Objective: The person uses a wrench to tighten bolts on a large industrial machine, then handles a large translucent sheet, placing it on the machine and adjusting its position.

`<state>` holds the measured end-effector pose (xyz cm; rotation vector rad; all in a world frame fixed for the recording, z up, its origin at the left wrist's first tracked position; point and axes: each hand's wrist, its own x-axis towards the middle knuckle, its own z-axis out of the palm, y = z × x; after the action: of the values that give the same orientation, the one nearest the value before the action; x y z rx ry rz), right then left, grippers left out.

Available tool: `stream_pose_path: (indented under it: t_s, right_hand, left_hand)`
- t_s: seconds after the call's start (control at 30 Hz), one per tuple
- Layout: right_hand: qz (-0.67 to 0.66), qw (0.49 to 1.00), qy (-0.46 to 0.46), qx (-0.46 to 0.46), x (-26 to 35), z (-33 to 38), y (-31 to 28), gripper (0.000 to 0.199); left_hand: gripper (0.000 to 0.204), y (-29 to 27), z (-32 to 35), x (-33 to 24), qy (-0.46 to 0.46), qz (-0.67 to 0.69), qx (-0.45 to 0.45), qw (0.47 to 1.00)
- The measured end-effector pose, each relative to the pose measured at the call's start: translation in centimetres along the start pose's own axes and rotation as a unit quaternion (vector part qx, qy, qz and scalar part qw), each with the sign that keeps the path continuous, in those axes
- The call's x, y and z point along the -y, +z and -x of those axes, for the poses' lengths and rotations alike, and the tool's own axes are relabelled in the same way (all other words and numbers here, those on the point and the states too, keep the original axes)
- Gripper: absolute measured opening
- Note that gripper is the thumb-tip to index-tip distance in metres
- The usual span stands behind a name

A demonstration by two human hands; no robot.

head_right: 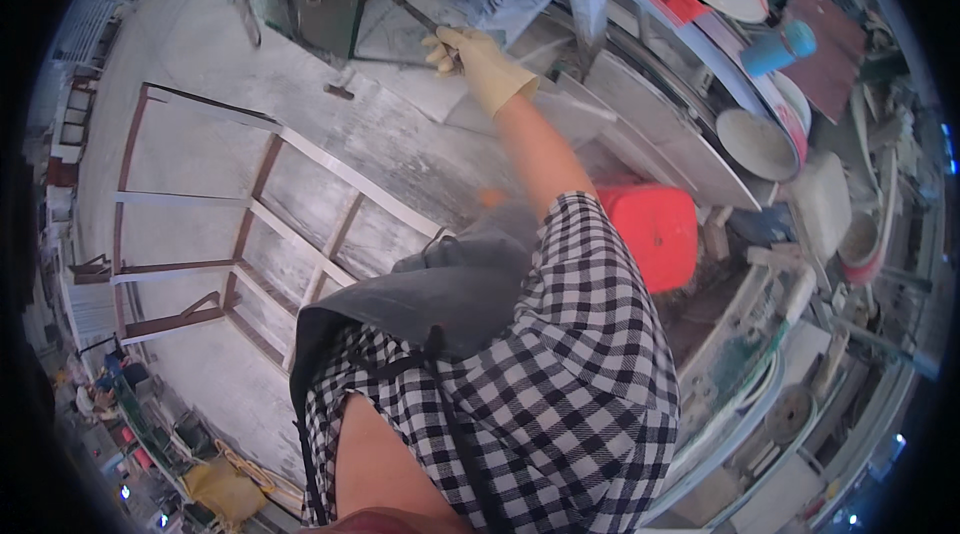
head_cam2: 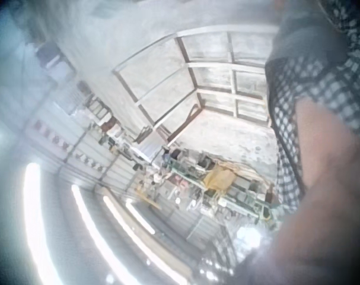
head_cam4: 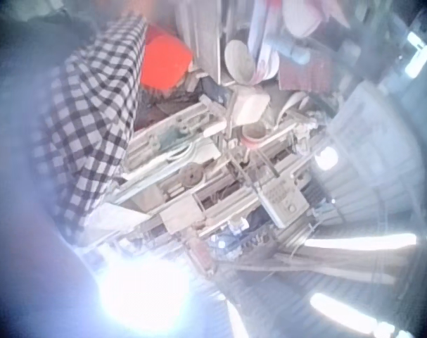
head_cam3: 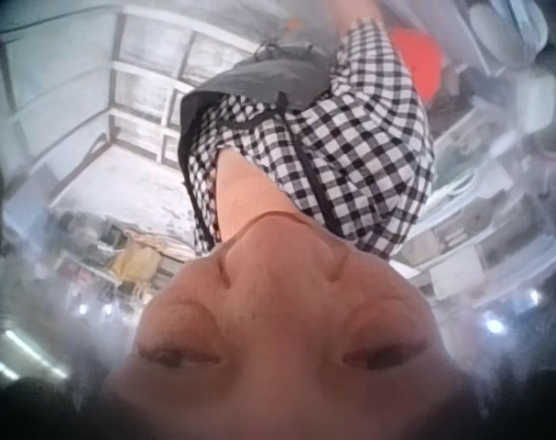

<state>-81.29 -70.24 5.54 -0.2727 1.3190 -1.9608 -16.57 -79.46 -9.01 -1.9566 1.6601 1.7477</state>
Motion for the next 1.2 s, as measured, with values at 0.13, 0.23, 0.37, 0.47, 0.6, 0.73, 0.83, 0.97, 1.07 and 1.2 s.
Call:
stream_pose_path:
  t_s: [0.13, 0.23, 0.37, 0.47, 0.6, 0.73, 0.83, 0.97, 1.07, 1.2]
  right_hand:
    - [-0.136, 0.983, 0.089, 0.083, -2.7, -9.2, -1.3, 0.033]
    - [0.165, 0.981, -0.014, 0.1, -5.0, -14.7, -2.0, 0.026]
    - [0.838, 0.471, -0.274, 0.021, -3.5, -14.9, -1.7, 0.019]
    - [0.849, 0.502, -0.161, 0.032, -1.2, -12.9, -1.0, 0.039]
    - [0.781, 0.595, -0.172, 0.08, -1.5, -13.2, -3.0, 0.043]
    - [0.634, 0.721, -0.235, 0.152, -4.6, -18.8, -9.3, 0.048]
    - [0.534, 0.731, -0.333, 0.263, -7.3, -21.9, -10.7, 0.051]
    - [0.514, 0.778, -0.206, 0.297, -10.8, -19.0, -5.2, 0.05]
    - [0.502, 0.772, -0.148, 0.36, -12.2, -13.5, -1.1, 0.048]
    - [0.493, 0.745, -0.073, 0.443, -14.4, -6.6, 2.0, 0.047]
  left_hand:
    - [0.034, 4.0, 3.4, -4.1, -0.006, 0.015, -0.049, 0.999]
    - [0.033, 7.2, 4.9, -6.6, 0.021, 0.015, -0.076, 0.997]
    - [0.041, 12.6, 3.4, -7.1, 0.032, 0.072, -0.137, 0.987]
    - [0.045, 15.7, 1.3, -6.7, 0.012, 0.083, -0.137, 0.987]
    - [0.046, 18.5, 3.0, -5.9, 0.019, 0.125, -0.175, 0.976]
    - [0.043, 21.0, 6.6, -6.1, -0.071, 0.033, -0.204, 0.976]
    - [0.045, 24.0, 8.5, -4.8, -0.096, -0.003, -0.251, 0.963]
    - [0.046, 26.7, 8.2, -1.4, -0.146, 0.016, -0.268, 0.952]
    - [0.047, 26.9, 6.8, 1.0, -0.129, 0.008, -0.294, 0.947]
    - [0.042, 27.6, 7.1, 2.7, -0.074, 0.077, -0.402, 0.909]
